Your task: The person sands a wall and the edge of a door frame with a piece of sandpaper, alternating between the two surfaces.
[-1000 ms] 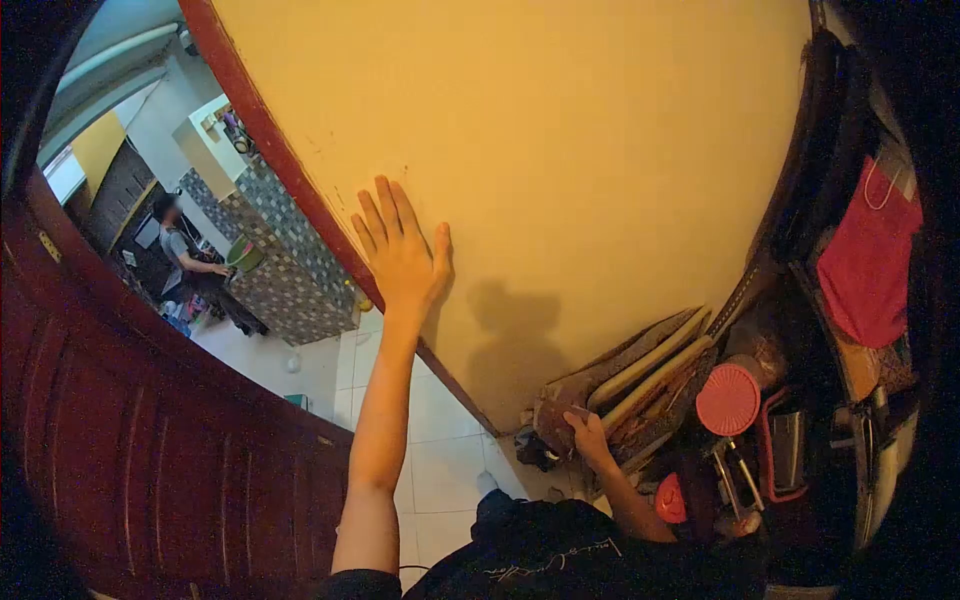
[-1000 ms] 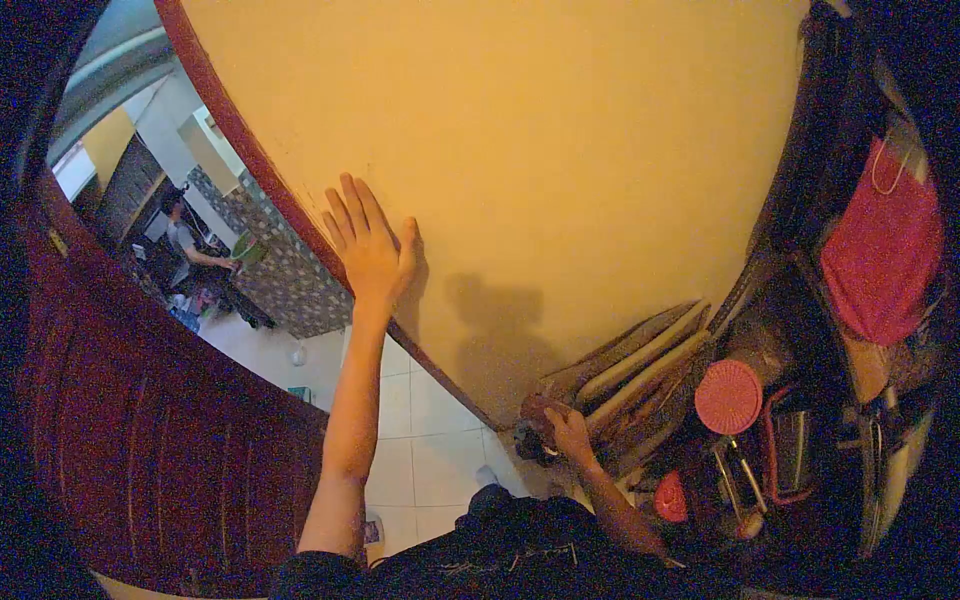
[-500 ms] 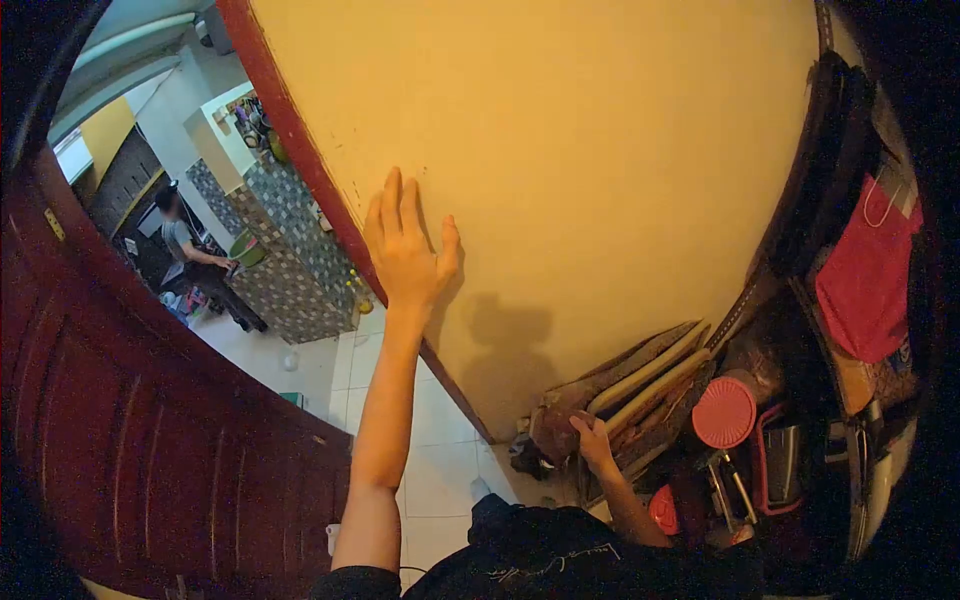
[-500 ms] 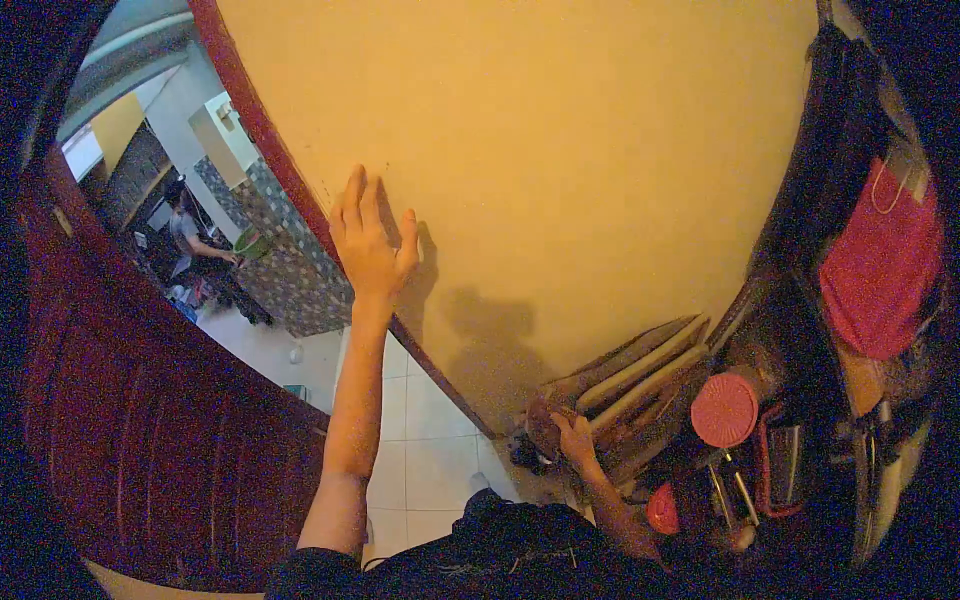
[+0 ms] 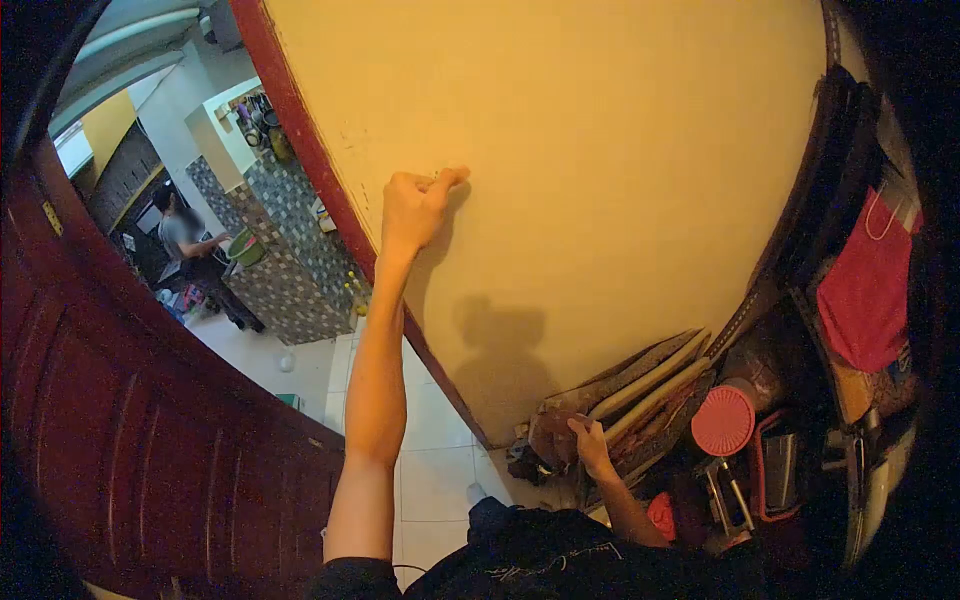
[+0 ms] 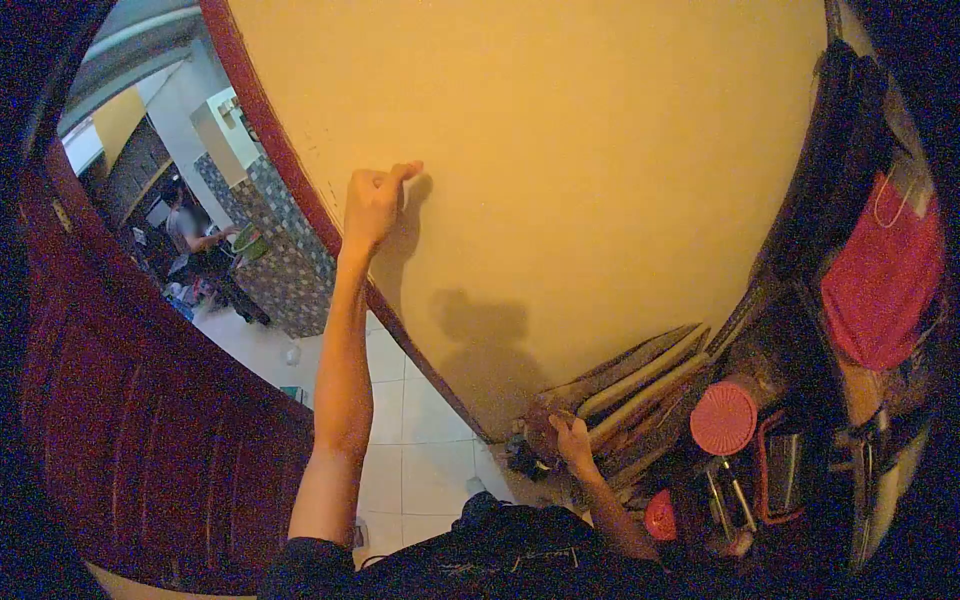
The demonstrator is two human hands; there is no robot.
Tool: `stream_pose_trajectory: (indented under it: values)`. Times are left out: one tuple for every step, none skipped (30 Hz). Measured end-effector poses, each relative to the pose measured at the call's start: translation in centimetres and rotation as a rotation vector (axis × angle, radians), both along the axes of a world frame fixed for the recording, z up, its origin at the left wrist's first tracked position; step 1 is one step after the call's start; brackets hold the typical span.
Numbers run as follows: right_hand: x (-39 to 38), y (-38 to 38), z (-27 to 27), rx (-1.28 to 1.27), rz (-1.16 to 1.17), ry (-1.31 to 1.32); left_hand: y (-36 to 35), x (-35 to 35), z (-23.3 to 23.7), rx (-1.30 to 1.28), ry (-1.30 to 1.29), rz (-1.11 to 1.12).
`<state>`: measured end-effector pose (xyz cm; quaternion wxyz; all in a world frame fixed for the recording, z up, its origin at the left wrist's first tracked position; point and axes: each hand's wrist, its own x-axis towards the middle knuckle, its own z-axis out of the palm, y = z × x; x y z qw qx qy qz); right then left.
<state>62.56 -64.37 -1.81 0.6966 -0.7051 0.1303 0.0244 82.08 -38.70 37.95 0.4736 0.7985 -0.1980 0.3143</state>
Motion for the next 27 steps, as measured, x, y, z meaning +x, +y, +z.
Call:
stream_pose_trajectory:
  values:
    - [0.0,-0.1,0.4,-0.005,0.008,0.03,0.2,0.1,-0.1,0.001,-0.008,-0.001]
    - [0.4,-0.2,-0.4,-0.005,0.006,0.024,0.2,0.3,0.1,0.006,-0.023,-0.004]
    - [0.7,-0.3,-2.1,-0.039,-0.004,0.019,0.2,0.3,-0.2,0.007,-0.026,-0.005]
    - [0.9,-0.4,-2.9,-0.074,-0.012,0.016,0.2,-0.1,-0.6,-0.017,-0.058,-0.067]
    - [0.7,-0.1,-0.8,-0.072,-0.015,0.011,0.2,-0.1,-0.8,-0.039,-0.096,-0.129]
    - [0.3,0.1,1.3,-0.008,0.006,0.022,0.3,0.5,-0.8,-0.036,-0.102,-0.133]
    - [0.1,0.3,2.8,0.056,0.026,0.036,0.3,0.9,-0.6,-0.065,-0.115,-0.204]
    - [0.5,0.2,2.1,0.056,0.024,0.037,0.4,1.2,-0.6,-0.097,-0.122,-0.274]
    - [1.0,-0.1,0.8,0.072,0.07,0.01,0.9,1.5,-0.5,-0.098,-0.119,-0.276]
    - [1.0,-0.2,0.0,0.088,0.117,-0.013,1.0,0.7,0.6,-0.159,0.056,-0.291]
    - [1.1,-0.1,0.7,0.085,0.116,-0.005,1.1,0.3,1.2,-0.221,0.232,-0.304]
    - [0.7,0.4,1.1,0.004,0.065,0.007,1.4,0.0,0.3,-0.23,0.258,-0.295]
    - [1.0,0.8,1.7,-0.076,0.012,-0.002,1.3,0.1,0.2,-0.208,0.224,-0.274]
    - [0.7,1.2,2.1,-0.076,0.015,0.001,1.2,0.1,0.1,-0.185,0.186,-0.254]
    - [0.5,1.4,2.8,-0.017,0.019,0.001,1.1,-0.1,-0.3,-0.185,0.184,-0.253]
    - [0.4,1.6,3.5,0.043,0.021,-0.003,1.1,-0.4,-1.0,-0.136,0.112,-0.189]
    - [0.5,1.6,3.9,0.102,0.022,-0.008,1.1,-0.8,-1.6,-0.089,0.037,-0.126]
    - [1.0,1.4,2.1,0.102,0.019,-0.016,1.3,-1.3,-2.2,-0.088,0.03,-0.13]
    - [1.8,1.2,-0.7,0.051,0.058,-0.107,1.7,-2.0,-2.8,-0.092,-0.107,0.016]
    - [2.3,1.2,-1.0,-0.001,0.098,-0.198,2.2,-2.6,-3.4,-0.097,-0.243,0.163]
    - [2.5,1.2,-1.4,-0.002,0.096,-0.204,2.8,-2.8,-4.3,-0.098,-0.249,0.161]
    - [2.0,1.7,0.5,0.055,0.096,-0.163,3.6,-2.9,-5.3,-0.21,-0.348,0.272]
    - [1.9,2.0,1.7,0.112,0.096,-0.12,4.3,-3.0,-6.3,-0.322,-0.443,0.385]
    - [2.2,2.1,1.6,0.112,0.095,-0.118,4.9,-3.1,-7.3,-0.322,-0.441,0.384]
    - [2.5,2.0,1.3,0.04,0.14,-0.168,5.3,-3.2,-8.2,-0.403,-0.442,0.481]
    - [2.7,2.1,1.9,-0.035,0.185,-0.213,5.7,-3.0,-9.2,-0.484,-0.439,0.579]
    - [2.8,2.3,2.5,-0.038,0.181,-0.207,6.2,-1.9,-10.6,-0.486,-0.431,0.577]
